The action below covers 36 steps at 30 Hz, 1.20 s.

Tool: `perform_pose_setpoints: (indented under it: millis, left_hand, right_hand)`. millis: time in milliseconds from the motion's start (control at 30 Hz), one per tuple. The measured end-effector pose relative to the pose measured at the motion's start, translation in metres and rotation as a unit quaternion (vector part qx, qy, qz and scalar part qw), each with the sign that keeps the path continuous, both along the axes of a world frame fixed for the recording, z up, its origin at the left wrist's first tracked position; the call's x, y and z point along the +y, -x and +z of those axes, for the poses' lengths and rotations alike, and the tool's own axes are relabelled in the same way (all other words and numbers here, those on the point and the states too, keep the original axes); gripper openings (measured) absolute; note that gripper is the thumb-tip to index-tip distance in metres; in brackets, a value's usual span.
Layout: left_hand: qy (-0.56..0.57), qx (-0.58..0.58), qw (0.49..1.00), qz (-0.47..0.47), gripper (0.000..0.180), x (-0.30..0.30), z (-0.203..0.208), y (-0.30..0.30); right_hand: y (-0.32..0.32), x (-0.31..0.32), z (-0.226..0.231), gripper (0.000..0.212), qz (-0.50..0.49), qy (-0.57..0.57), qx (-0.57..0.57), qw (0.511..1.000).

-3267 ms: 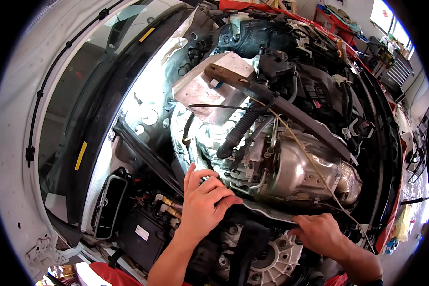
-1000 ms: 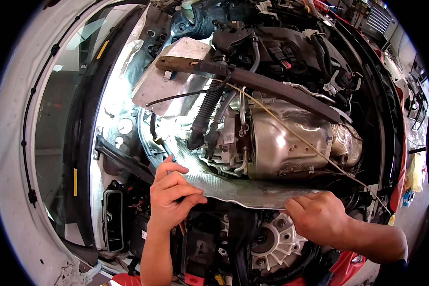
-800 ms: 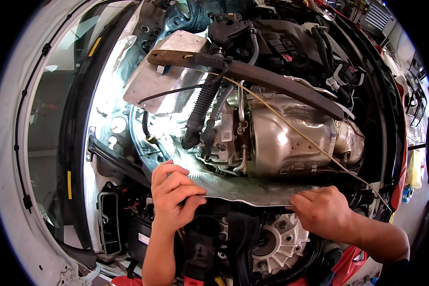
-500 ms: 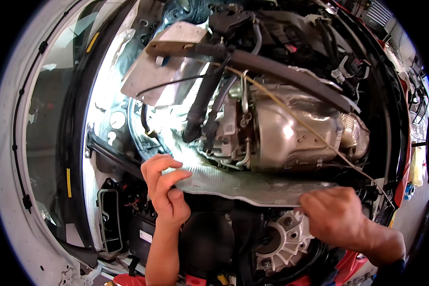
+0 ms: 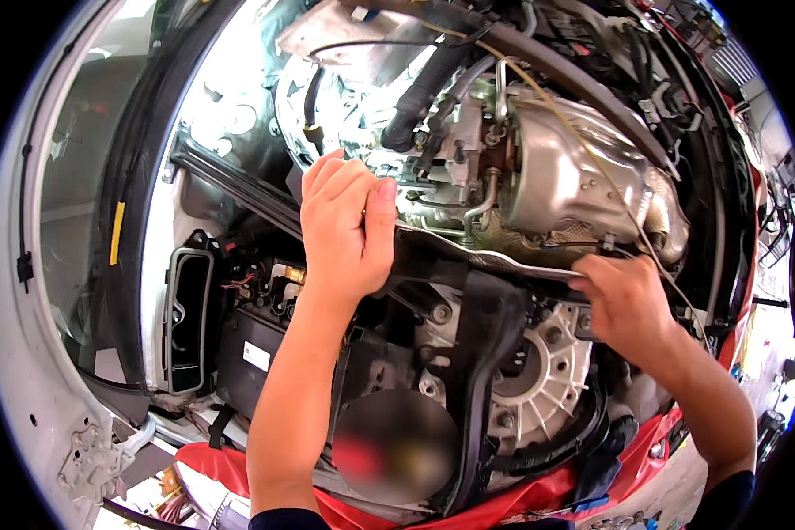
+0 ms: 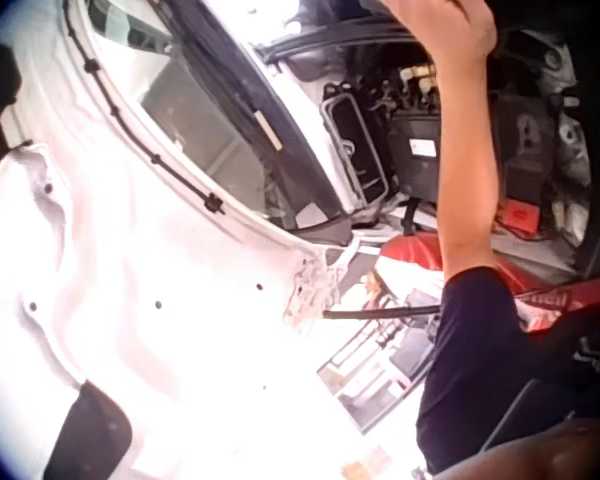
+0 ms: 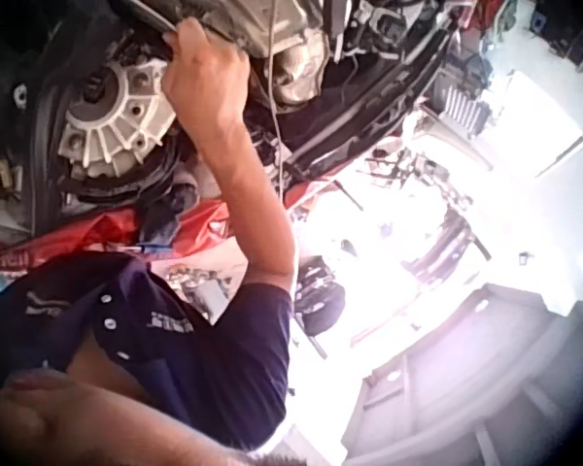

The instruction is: The person positions and fits a large, silver heat shield into the engine bay of a white car. They repeatedly adjust the flexible material to align it with the contours of the engine components and the underside of the hood, ensuring it covers the exhaust manifold area.

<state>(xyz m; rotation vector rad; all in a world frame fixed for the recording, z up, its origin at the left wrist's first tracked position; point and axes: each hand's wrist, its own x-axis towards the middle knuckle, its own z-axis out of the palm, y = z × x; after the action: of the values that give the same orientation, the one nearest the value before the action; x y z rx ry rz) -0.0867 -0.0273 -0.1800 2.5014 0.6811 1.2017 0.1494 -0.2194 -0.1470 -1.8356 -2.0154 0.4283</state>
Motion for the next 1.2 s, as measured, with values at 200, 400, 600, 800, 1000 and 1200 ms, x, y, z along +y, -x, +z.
perform_pose_setpoints:
  millis: [200, 400, 600, 800, 1000, 1200]
  left_hand:
    - [-0.003, 0.016, 1.0, 0.02, 0.028, -0.006, -0.003, -0.001]
    - [-0.022, 0.003, 1.0, 0.008, 0.024, -0.007, 0.001, 0.0]
    - [0.002, 0.021, 1.0, 0.019, 0.033, -0.009, 0.002, -0.004]
    - [0.02, 0.025, 0.998, 0.051, 0.032, -0.01, -0.001, -0.002]
    - [0.053, 0.05, 0.995, 0.075, 0.032, -0.015, -0.002, 0.006]
    - [0.104, 0.051, 0.986, 0.121, 0.033, -0.024, 0.0, 0.012]
  right_hand:
    - [-0.021, -0.016, 0.017, 0.034, 0.02, 0.087, -0.167, 0.982]
    - [-0.045, -0.036, 0.011, 0.035, 0.107, 0.036, -0.159, 0.981]
    - [-0.068, -0.017, 0.029, 0.031, 0.181, 0.131, -0.079, 0.971]
    - [-0.071, -0.05, 0.007, 0.016, 0.069, -0.007, -0.004, 0.998]
    - [-0.081, -0.037, -0.009, 0.017, 0.142, -0.029, 0.035, 0.989]
    - [-0.081, -0.039, -0.013, 0.019, 0.132, -0.046, 0.045, 0.989]
